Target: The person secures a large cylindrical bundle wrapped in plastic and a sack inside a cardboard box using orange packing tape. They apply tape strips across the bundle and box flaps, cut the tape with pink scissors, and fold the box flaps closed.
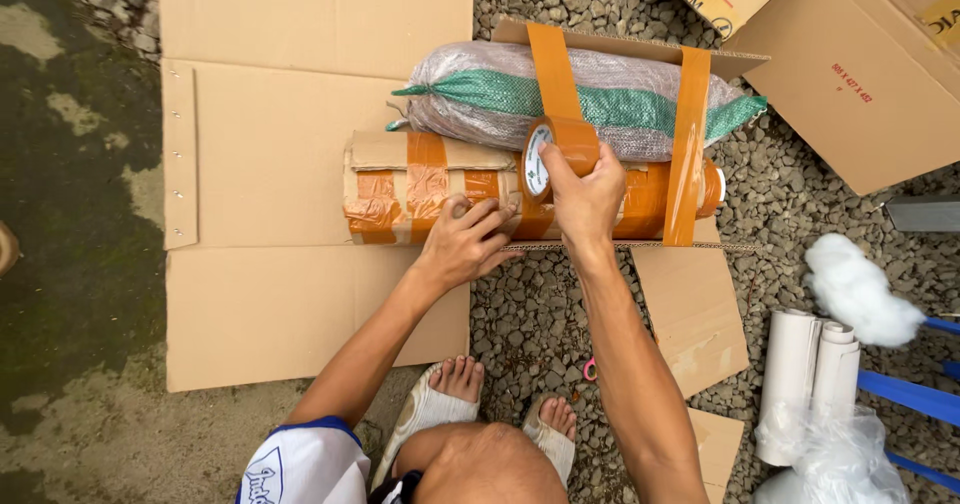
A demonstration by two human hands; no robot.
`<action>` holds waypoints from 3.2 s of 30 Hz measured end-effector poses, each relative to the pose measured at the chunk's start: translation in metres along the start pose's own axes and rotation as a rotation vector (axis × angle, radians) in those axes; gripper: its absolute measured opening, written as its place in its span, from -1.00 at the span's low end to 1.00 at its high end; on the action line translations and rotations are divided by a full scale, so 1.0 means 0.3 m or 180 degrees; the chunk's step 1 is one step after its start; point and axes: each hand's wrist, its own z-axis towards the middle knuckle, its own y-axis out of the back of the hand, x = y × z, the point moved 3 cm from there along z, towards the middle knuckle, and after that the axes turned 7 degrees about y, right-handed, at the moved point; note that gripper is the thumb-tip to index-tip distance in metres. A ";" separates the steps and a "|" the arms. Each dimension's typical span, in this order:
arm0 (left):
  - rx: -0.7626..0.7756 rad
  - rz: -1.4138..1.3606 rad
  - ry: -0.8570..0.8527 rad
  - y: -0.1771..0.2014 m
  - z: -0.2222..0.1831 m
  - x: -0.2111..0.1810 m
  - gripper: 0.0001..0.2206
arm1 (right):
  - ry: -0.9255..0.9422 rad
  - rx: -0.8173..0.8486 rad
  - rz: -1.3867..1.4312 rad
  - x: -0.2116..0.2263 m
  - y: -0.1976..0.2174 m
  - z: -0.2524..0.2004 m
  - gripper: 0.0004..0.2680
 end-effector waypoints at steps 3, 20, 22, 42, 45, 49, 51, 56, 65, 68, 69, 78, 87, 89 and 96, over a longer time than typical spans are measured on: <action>-0.0115 0.0098 -0.0008 0.013 -0.012 -0.018 -0.73 | -0.0024 -0.0041 0.0113 -0.019 0.014 -0.041 -0.78; -0.0030 0.0107 0.0129 0.034 0.004 -0.037 -0.80 | 0.0047 -0.0261 -0.0416 -0.055 0.120 -0.423 -0.74; 0.0021 0.0097 0.0149 0.027 0.006 -0.031 -0.80 | 0.0042 -0.0275 -0.0435 -0.078 0.122 -0.446 -0.75; 0.0110 -0.0106 0.0213 0.036 0.023 -0.027 -0.76 | 0.0240 -0.0266 -0.1049 -0.310 0.140 -0.548 -0.73; 0.0171 -0.0132 0.0217 0.033 0.024 -0.027 -0.77 | 0.0328 -0.0278 -0.1114 -0.328 0.138 -0.553 -0.74; 0.0214 -0.0177 0.0232 0.043 0.027 -0.029 -0.76 | 0.0312 -0.0215 -0.1109 -0.356 0.133 -0.552 -0.75; 0.0239 -0.0246 0.0243 0.050 0.029 -0.035 -0.78 | 0.0389 -0.0246 -0.1058 -0.369 0.132 -0.549 -0.75; 0.0357 -0.0524 0.0190 0.058 0.018 -0.040 -0.78 | 0.0524 -0.0203 -0.0932 -0.413 0.119 -0.528 -0.74; 0.0513 -0.0112 -0.0104 -0.032 -0.021 -0.072 -0.47 | 0.0628 -0.0214 -0.1013 -0.492 0.127 -0.526 -0.72; 0.0708 0.1697 -0.1542 -0.080 -0.014 -0.100 -0.24 | 0.0694 -0.0128 -0.1001 -0.520 0.131 -0.525 -0.71; 0.0830 0.1821 -0.1761 -0.091 -0.014 -0.103 -0.27 | 0.0710 -0.0106 -0.0970 -0.527 0.136 -0.535 -0.71; 0.0530 0.3009 -0.2644 -0.088 0.023 -0.105 -0.29 | 0.0299 0.0076 -0.0776 -0.563 0.119 -0.521 -0.71; 0.1496 0.3953 -0.3085 -0.116 0.049 -0.136 -0.21 | -0.0034 0.0703 -0.1002 -0.529 0.132 -0.426 -0.51; 0.1907 0.4352 -0.3318 -0.103 0.050 -0.135 -0.16 | 0.0633 0.0835 -0.1385 -0.506 0.170 -0.454 -0.45; 0.1431 0.4431 -0.3078 -0.085 0.063 -0.140 -0.23 | -0.0814 0.2472 -0.3852 -0.724 0.689 -0.554 -0.60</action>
